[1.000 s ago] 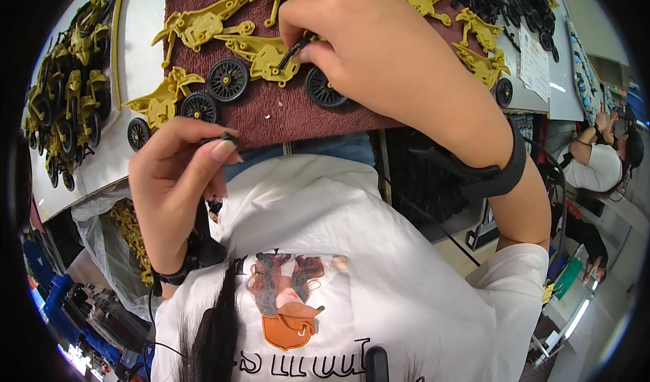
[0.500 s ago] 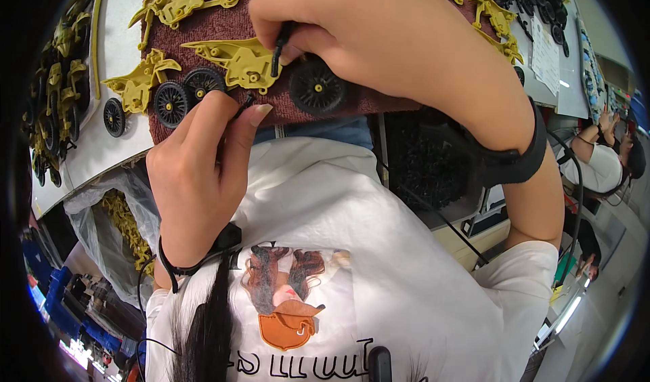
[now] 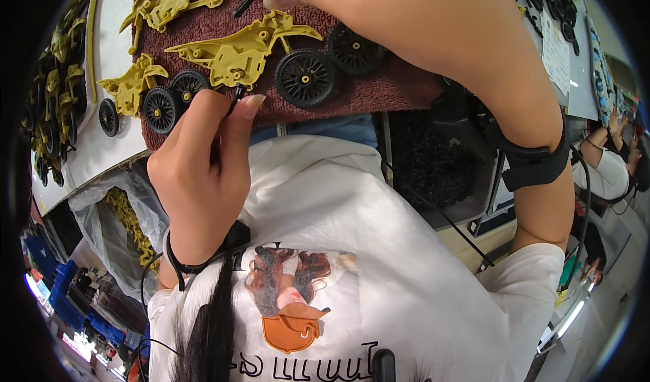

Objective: Assembling plastic toy motorcycle components including frames and wheels.

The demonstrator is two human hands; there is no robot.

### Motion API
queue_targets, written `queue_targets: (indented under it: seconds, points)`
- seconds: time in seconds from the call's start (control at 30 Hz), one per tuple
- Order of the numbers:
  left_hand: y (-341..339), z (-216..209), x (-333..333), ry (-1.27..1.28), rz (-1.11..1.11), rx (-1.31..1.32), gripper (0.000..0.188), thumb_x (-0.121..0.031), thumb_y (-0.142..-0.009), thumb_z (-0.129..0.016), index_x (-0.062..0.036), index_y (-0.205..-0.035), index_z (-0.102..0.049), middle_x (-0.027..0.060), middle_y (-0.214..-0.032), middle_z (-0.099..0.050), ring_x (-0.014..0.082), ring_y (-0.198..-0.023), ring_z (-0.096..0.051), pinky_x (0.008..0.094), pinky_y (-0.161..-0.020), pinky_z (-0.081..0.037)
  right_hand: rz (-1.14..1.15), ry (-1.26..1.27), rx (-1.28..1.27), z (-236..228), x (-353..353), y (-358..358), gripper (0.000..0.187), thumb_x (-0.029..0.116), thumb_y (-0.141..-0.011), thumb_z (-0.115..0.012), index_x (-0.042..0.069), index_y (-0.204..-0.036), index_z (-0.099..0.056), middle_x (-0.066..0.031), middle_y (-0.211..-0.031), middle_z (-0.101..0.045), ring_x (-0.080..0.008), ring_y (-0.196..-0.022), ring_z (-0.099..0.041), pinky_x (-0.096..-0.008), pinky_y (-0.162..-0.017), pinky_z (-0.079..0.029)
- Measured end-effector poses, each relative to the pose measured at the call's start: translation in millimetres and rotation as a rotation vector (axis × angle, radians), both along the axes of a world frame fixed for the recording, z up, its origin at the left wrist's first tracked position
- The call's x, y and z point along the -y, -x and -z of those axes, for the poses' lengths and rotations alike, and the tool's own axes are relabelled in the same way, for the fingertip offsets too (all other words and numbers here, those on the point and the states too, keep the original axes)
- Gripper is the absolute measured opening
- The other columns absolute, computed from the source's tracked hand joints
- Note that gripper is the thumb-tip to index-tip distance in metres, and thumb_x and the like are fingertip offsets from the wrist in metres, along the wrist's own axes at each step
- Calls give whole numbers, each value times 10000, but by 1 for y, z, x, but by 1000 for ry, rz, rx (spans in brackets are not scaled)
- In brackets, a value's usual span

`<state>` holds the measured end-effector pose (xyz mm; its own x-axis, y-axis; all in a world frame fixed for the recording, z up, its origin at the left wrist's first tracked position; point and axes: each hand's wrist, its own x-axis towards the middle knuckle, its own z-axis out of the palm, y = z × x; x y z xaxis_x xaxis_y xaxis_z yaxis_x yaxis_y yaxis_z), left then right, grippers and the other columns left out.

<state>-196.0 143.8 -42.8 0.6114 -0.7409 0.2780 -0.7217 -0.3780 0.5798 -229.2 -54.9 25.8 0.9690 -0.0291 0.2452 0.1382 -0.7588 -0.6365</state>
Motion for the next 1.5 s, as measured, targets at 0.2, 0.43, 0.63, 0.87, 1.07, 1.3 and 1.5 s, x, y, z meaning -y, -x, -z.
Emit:
queue_targets:
  seconds: [0.2,0.43,0.63,0.87,1.07,1.3,1.5]
  points:
    - [2,-5,6,-93,16,41,232,-122,-880,-674,-55,-736,-505,88,-577,-474,272,-442,-421,312,-426,-358,145,40,44,11,-10,10,85,-23,-738,-692,-12,-820,-673,-62,-789,-672,-97,-641,-589,-230,-583,-447]
    - [5,-11,10,-190,7,63,237,-152,-891,-638,-79,-711,-501,86,-573,-510,304,-469,-506,380,-437,-376,141,-195,-353,-14,10,0,159,64,-793,-761,-54,-858,-676,-63,-772,-678,-89,-686,-618,-227,-607,-473]
    - [2,-9,9,-172,29,25,243,-138,-876,-651,-71,-698,-500,83,-558,-501,297,-456,-504,375,-431,-373,126,-171,-525,-7,11,-17,210,72,-780,-778,-66,-910,-689,-83,-749,-694,-95,-658,-638,-231,-605,-494]
    - [-1,-9,9,-177,48,14,250,-126,-874,-650,-69,-685,-498,75,-538,-487,285,-432,-494,372,-413,-357,72,-331,-875,-17,19,-45,206,69,-774,-782,-68,-893,-686,-88,-742,-695,-82,-604,-624,-207,-524,-481]
    - [-4,-9,9,-190,42,-30,242,-118,-855,-660,-71,-682,-498,68,-527,-481,276,-417,-486,375,-405,-343,-49,-293,-937,-12,22,-60,214,85,-747,-805,-55,-863,-692,-82,-740,-701,-93,-588,-615,-226,-521,-477]
    - [-8,-11,11,-217,100,-55,215,-108,-830,-658,-72,-691,-499,72,-534,-487,284,-430,-508,381,-412,-360,-165,249,-775,-28,-6,-64,212,101,-725,-803,-47,-751,-652,-138,-663,-658,-202,-577,-636,-298,-514,-469]
    - [-10,-10,11,-201,121,-49,216,-117,-832,-648,-71,-694,-488,74,-550,-503,286,-433,-516,382,-416,-375,237,390,-1145,-37,-32,-86,292,138,-715,-806,-47,-683,-583,-159,-626,-626,-263,-543,-633,-348,-538,-476]
